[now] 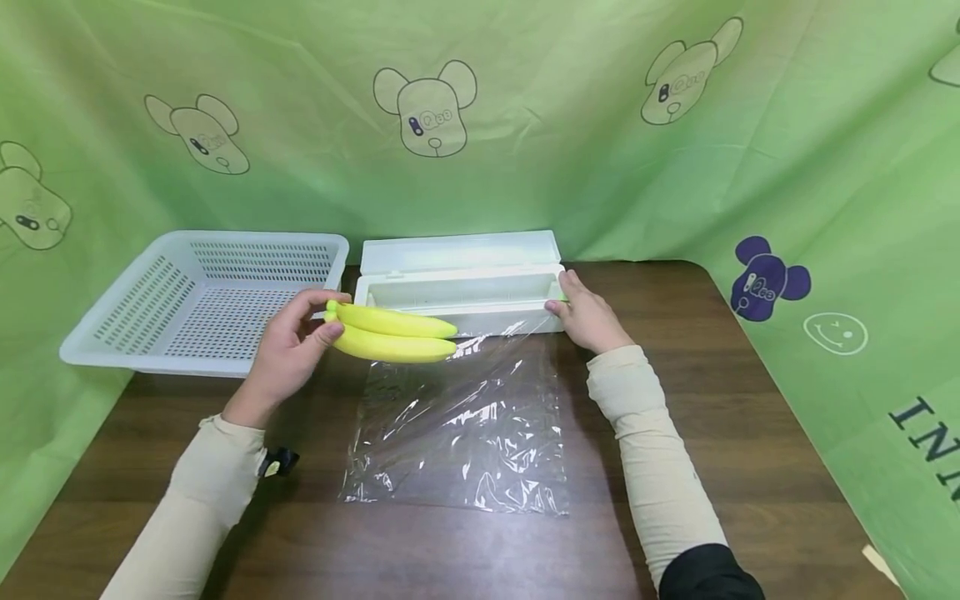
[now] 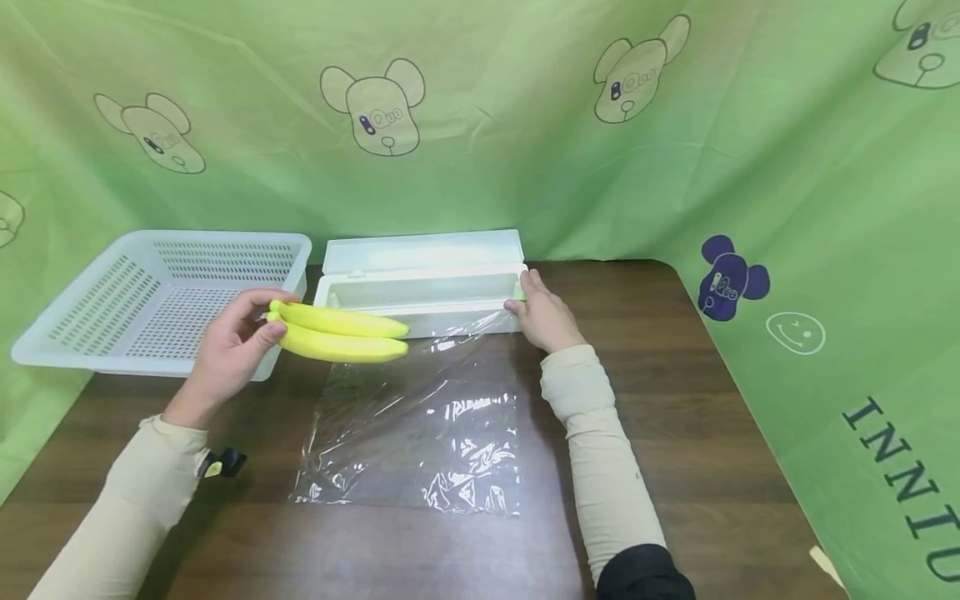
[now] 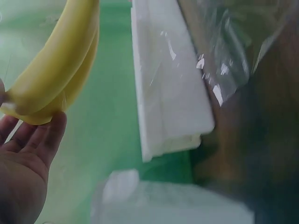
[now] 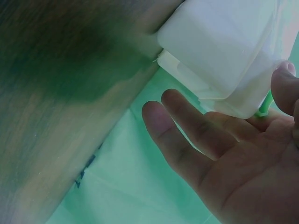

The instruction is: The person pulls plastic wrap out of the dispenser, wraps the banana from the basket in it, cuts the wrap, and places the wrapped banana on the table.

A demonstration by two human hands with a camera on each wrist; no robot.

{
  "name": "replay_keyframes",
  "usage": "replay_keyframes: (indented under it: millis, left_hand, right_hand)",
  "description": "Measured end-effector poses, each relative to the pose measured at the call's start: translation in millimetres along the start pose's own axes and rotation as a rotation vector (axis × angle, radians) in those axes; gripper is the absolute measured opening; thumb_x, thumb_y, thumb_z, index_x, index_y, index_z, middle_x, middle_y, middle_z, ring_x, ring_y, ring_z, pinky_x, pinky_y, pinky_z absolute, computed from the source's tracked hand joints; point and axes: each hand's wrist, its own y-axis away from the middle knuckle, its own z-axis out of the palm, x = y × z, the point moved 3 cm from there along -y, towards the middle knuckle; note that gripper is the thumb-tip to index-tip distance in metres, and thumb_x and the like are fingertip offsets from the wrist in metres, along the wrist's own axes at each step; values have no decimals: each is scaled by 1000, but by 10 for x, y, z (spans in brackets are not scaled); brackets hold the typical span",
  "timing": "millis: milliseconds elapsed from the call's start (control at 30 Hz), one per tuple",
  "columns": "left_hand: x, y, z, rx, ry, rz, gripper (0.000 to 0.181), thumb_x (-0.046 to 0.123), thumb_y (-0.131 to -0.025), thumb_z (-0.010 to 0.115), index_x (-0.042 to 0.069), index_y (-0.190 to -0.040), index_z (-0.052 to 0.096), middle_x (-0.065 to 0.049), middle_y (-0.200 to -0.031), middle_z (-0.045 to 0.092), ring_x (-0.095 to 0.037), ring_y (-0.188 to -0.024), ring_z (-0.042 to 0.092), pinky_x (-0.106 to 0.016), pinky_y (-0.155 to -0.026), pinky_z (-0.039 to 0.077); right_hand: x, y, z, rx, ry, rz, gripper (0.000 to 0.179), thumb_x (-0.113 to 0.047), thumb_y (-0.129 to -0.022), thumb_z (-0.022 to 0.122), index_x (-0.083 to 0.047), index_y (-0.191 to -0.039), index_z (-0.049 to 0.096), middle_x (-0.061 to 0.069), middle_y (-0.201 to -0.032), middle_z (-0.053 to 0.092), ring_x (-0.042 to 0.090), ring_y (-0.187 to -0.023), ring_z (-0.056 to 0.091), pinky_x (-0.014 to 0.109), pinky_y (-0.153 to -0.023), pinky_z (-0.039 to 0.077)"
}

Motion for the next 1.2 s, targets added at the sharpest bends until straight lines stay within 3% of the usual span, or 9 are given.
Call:
replay_keyframes:
  millis: [300, 567, 700, 933, 1200]
  left_hand:
    - [-200, 156, 424, -183, 106, -157, 31, -9, -89, 69, -8, -119, 60, -23, -120, 62, -21, -101, 62, -26, -84, 54]
    - [-350, 286, 690, -314, 194, -207, 23, -6, -89, 71, -6, -109, 60, -22, -121, 59, -33, -117, 56, -33, -98, 51]
    - [-400, 312, 768, -360, 205, -247, 22, -5, -89, 72, -4, -107, 59, -22, -121, 59, -35, -117, 56, -34, -96, 52]
    - [-459, 321, 808, -372, 204, -286, 25, -4, -89, 72, -5, -110, 58, -24, -124, 57, -38, -120, 54, -40, -100, 50]
    - [-527, 335, 813, -460, 42, -370, 32, 10, -94, 72, 1, -121, 58, -19, -134, 55, -33, -123, 55, -45, -103, 46]
  right_hand:
    - [-16, 0, -5, -14, 5, 10, 68, -31, -108, 47, 3, -158, 15, 24, -164, 8, 41, -149, 14, 50, -120, 14]
    - [-26, 8, -8, -23, -1, 27, 69, -31, -108, 47, 3, -158, 14, 24, -164, 8, 42, -149, 15, 50, -120, 14]
    - [-25, 15, -13, -21, -2, 29, 69, -31, -108, 47, 3, -158, 14, 24, -164, 8, 42, -149, 15, 50, -120, 15]
    - [-30, 5, -6, -16, -2, 27, 69, -31, -108, 48, 4, -158, 15, 25, -164, 10, 42, -149, 16, 50, -120, 15]
    - [-12, 4, -6, -20, 3, 32, 69, -31, -108, 47, 3, -158, 14, 25, -164, 9, 43, -149, 15, 51, -120, 15]
